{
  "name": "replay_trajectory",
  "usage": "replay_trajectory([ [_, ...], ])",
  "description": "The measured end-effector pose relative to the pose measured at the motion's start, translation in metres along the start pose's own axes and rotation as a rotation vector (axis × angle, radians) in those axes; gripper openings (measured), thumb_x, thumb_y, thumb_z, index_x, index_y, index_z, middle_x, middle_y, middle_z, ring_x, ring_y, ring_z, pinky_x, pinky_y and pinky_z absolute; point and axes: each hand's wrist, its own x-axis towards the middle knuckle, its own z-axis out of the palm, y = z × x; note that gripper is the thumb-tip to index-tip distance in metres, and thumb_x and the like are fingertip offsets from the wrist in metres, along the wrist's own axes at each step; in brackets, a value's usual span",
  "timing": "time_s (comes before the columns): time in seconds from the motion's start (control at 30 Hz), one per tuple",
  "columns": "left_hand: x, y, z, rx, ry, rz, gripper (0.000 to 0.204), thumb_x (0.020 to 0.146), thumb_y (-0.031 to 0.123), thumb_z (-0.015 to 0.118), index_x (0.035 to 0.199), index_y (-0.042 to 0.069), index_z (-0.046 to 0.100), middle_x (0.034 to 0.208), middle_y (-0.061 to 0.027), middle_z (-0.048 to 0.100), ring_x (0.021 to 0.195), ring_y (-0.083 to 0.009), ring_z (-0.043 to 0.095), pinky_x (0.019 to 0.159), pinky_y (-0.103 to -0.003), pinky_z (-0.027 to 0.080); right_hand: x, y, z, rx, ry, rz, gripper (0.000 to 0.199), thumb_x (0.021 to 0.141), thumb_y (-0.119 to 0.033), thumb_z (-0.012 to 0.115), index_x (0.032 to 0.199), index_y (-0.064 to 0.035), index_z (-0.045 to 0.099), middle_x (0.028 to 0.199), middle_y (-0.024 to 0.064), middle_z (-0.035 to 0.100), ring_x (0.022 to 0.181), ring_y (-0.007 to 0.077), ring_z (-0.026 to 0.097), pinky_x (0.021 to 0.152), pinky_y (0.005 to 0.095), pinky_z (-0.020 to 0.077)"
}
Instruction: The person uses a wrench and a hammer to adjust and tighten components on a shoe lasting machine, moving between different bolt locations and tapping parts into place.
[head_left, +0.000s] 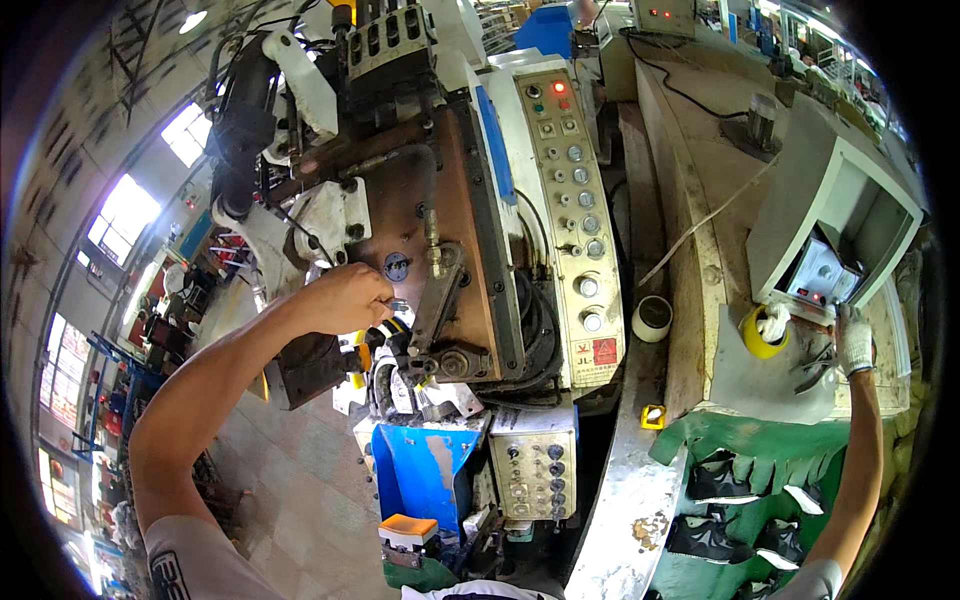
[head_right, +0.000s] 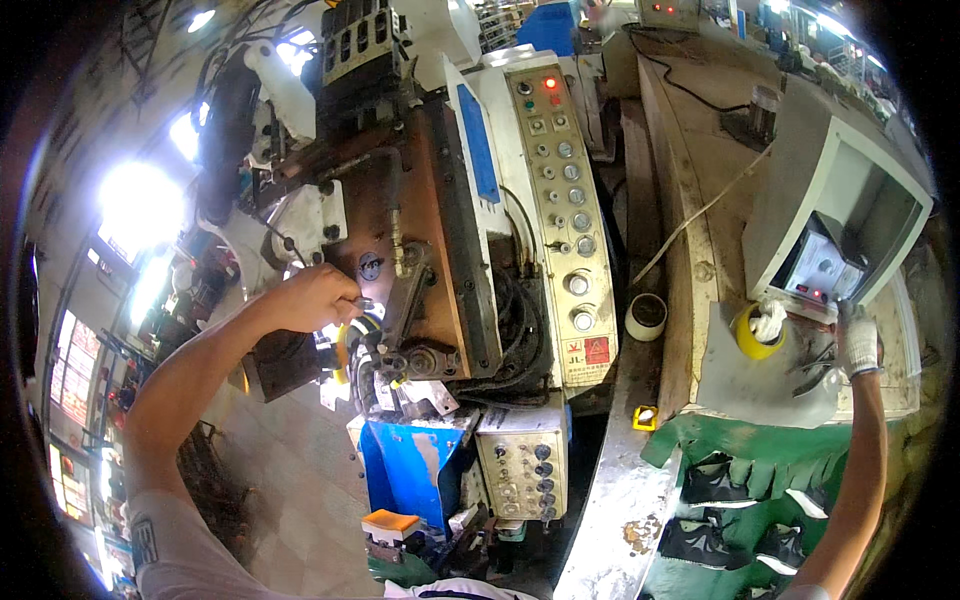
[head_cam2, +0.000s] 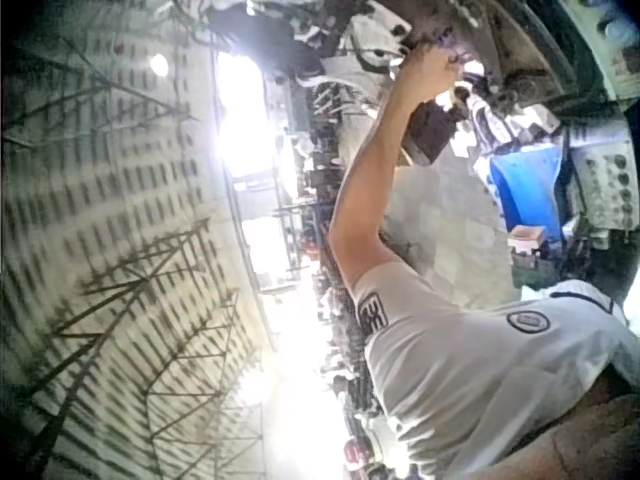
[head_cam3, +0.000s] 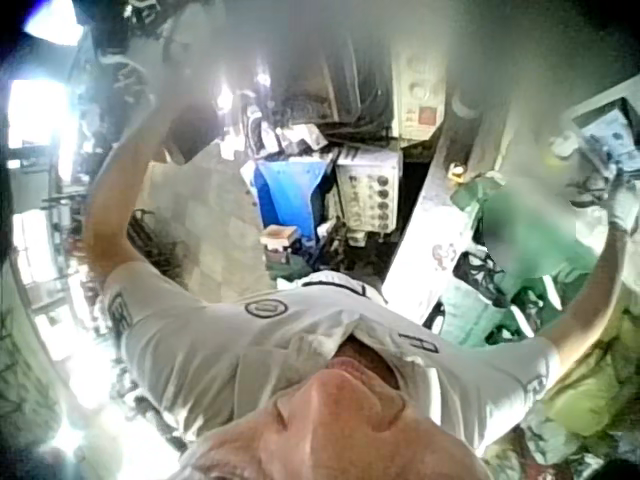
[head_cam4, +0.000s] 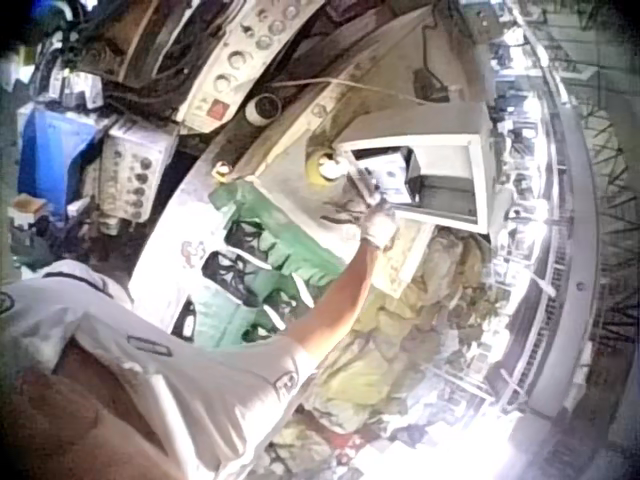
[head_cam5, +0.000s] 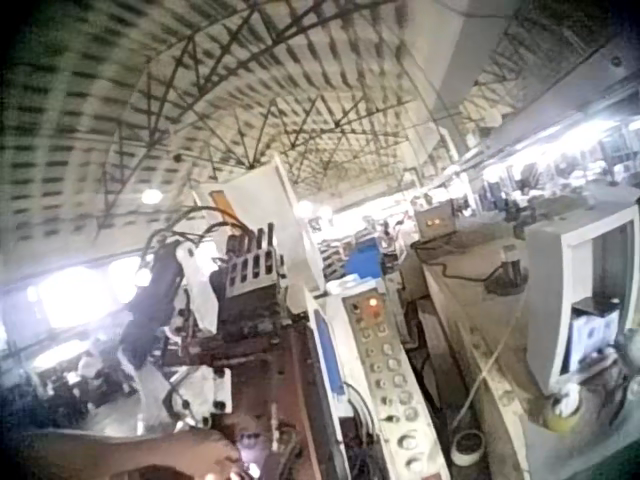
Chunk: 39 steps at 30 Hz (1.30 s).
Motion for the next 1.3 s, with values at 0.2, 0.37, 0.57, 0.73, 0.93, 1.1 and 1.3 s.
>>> replay_trajectory([
  [0.2,0.007,0.005,0.004,0.001,0.072,0.054,0.027,0.087,0.020,0.065,0.076,-0.004,0.065,0.074,-0.0247,0.064,0.074,-0.0419,0.066,0.069,-0.050,0.050,0.023,-0.048,-0.135,0.219,0.470,0.056,0.029,0.093,-0.007,0.062,0.122,-0.0001,0.061,0.112,0.0212,0.067,0.100,0.0360,0.067,0.083,0.0414,0.0565],
  [0.37,0.005,0.009,-0.002,-0.018,0.031,0.018,0.027,0.087,0.022,0.068,0.078,-0.003,0.062,0.076,-0.0231,0.063,0.076,-0.0415,0.065,0.069,-0.050,0.048,0.020,-0.213,-0.290,1.399,0.612,0.143,0.027,0.101,-0.011,0.053,0.125,0.0008,0.057,0.107,0.0118,0.068,0.093,0.0207,0.068,0.088,0.0371,0.0560],
  [0.57,-0.008,0.002,0.002,0.012,0.037,0.042,0.021,0.085,0.018,0.065,0.082,-0.003,0.065,0.079,-0.0241,0.065,0.079,-0.0398,0.067,0.071,-0.049,0.050,0.008,-0.441,-0.361,2.526,-0.361,0.327,0.024,0.097,-0.015,0.057,0.116,-0.0012,0.058,0.084,0.0099,0.062,0.065,0.0189,0.061,0.055,0.0328,0.0538],
  [0.73,0.000,-0.002,0.003,0.035,0.043,0.081,0.016,0.082,0.012,0.061,0.086,-0.002,0.069,0.081,-0.0237,0.068,0.080,-0.0373,0.070,0.073,-0.048,0.053,0.036,-0.520,-0.381,2.474,-0.771,0.189,0.027,0.104,-0.018,0.057,0.124,-0.0005,0.056,0.083,0.0076,0.064,0.051,0.0106,0.055,0.039,0.0227,0.0408],
  [0.93,-0.007,-0.009,0.003,0.012,0.028,0.144,0.015,0.078,0.006,0.062,0.085,-0.005,0.069,0.081,-0.0258,0.068,0.076,-0.0382,0.068,0.070,-0.049,0.050,0.087,-0.533,-0.405,1.564,-0.636,-0.124,0.035,0.095,-0.029,0.064,0.113,-0.0010,0.073,0.092,0.0157,0.075,0.070,0.0210,0.070,0.060,0.0348,0.0543],
  [1.1,-0.006,-0.006,0.004,0.044,0.004,0.110,0.022,0.079,0.010,0.063,0.095,-0.003,0.072,0.087,-0.0251,0.070,0.083,-0.0374,0.070,0.076,-0.048,0.054,0.100,-0.537,-0.400,0.947,-0.159,-0.380,0.039,0.093,-0.035,0.060,0.113,-0.0054,0.075,0.108,0.0215,0.072,0.102,0.0417,0.067,0.091,0.0470,0.0530],
  [1.3,-0.007,-0.007,0.005,0.067,0.021,0.156,0.032,0.079,0.009,0.060,0.106,-0.001,0.074,0.094,-0.0258,0.071,0.089,-0.0389,0.070,0.080,-0.048,0.054,0.095,-0.558,-0.383,1.075,-0.074,-0.254,0.037,0.087,-0.027,0.072,0.117,-0.0052,0.074,0.096,0.0215,0.073,0.085,0.0322,0.070,0.080,0.0388,0.0538],
])
